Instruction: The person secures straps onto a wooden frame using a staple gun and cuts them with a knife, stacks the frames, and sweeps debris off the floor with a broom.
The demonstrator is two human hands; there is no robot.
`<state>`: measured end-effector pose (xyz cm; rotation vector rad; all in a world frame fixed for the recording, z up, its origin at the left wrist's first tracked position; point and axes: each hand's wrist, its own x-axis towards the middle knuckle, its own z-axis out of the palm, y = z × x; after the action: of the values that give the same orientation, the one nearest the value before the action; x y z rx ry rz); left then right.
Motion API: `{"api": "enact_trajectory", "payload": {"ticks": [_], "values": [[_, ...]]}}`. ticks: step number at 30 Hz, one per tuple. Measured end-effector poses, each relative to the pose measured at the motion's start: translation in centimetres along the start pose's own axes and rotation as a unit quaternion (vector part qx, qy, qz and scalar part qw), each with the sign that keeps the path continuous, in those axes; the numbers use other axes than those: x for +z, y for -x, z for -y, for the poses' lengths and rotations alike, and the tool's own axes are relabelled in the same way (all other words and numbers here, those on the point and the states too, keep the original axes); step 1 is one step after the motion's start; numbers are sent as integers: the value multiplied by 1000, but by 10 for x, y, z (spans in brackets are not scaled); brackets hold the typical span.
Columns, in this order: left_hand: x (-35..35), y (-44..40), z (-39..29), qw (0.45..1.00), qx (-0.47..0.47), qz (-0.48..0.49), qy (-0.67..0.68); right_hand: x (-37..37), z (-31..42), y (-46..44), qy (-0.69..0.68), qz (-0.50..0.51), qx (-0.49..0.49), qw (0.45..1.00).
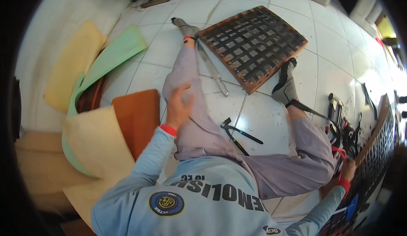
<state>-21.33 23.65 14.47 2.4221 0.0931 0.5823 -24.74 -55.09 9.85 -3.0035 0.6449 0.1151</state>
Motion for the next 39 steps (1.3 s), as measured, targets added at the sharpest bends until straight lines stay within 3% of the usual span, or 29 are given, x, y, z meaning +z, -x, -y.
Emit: {"api": "enact_trajectory", "payload": {"ticks": [1,3,4,6,7,9,11,14,16,18,19,20,22,24,26,27,29,31,33,36,37,38,39], "values": [[-25,3,3,997,-73,-28,-15,-5,14,10,-7,29,53,998],[-68,0,11,983,-171,-67,25,1,52,28,25,-6,101,995],[-85,-6,14,980,-159,-116,22,8,61,33,36,-22,135,990],[-110,-30,17,978,-89,-189,31,38,76,33,-75,-138,17,987],[-122,-51,15,973,-34,-222,41,46,122,26,-119,-142,-37,982],[-150,-99,-10,977,37,-204,51,45,249,9,-197,-109,-131,965],[-164,-147,-33,983,123,-128,-41,29,374,-3,-273,-73,-207,937],[-148,-202,-52,953,184,115,-213,2,464,7,-362,-52,-275,889],[-125,-226,-51,860,239,294,-342,4,463,25,-379,-62,-298,874],[-76,-244,-39,812,229,403,-353,30,423,53,-351,-54,-296,887],[-48,-250,-34,835,184,402,-327,51,394,69,-323,-33,-284,902],[-17,-256,-22,855,139,399,-300,73,366,87,-285,-2,-267,921],[52,-269,33,921,0,299,-249,116,309,125,-191,94,-227,950],[120,-261,86,945,-111,170,-257,140,273,150,-130,180,-203,954],[183,-259,155,915,-295,207,-184,147,256,155,-101,232,-194,948],[201,-256,181,921,-328,184,-105,145,251,155,-94,250,-189,945],[216,-252,181,901,-412,132,37,141,242,154,-84,276,-184,940],[214,-259,153,843,-511,72,151,139,239,154,-76,297,-178,935],[230,-264,177,835,-518,35,181,136,236,153,-71,317,-175,929],[283,-263,277,928,-362,-24,84,130,230,154,-63,343,-170,922],[261,-260,233,923,-369,-63,90,128,227,154,-60,350,-167,920],[232,-252,181,961,-255,-35,-100,125,222,156,-58,357,-167,917],[221,-249,162,962,-248,-22,-111,121,216,159,-54,365,-163,915]]}}
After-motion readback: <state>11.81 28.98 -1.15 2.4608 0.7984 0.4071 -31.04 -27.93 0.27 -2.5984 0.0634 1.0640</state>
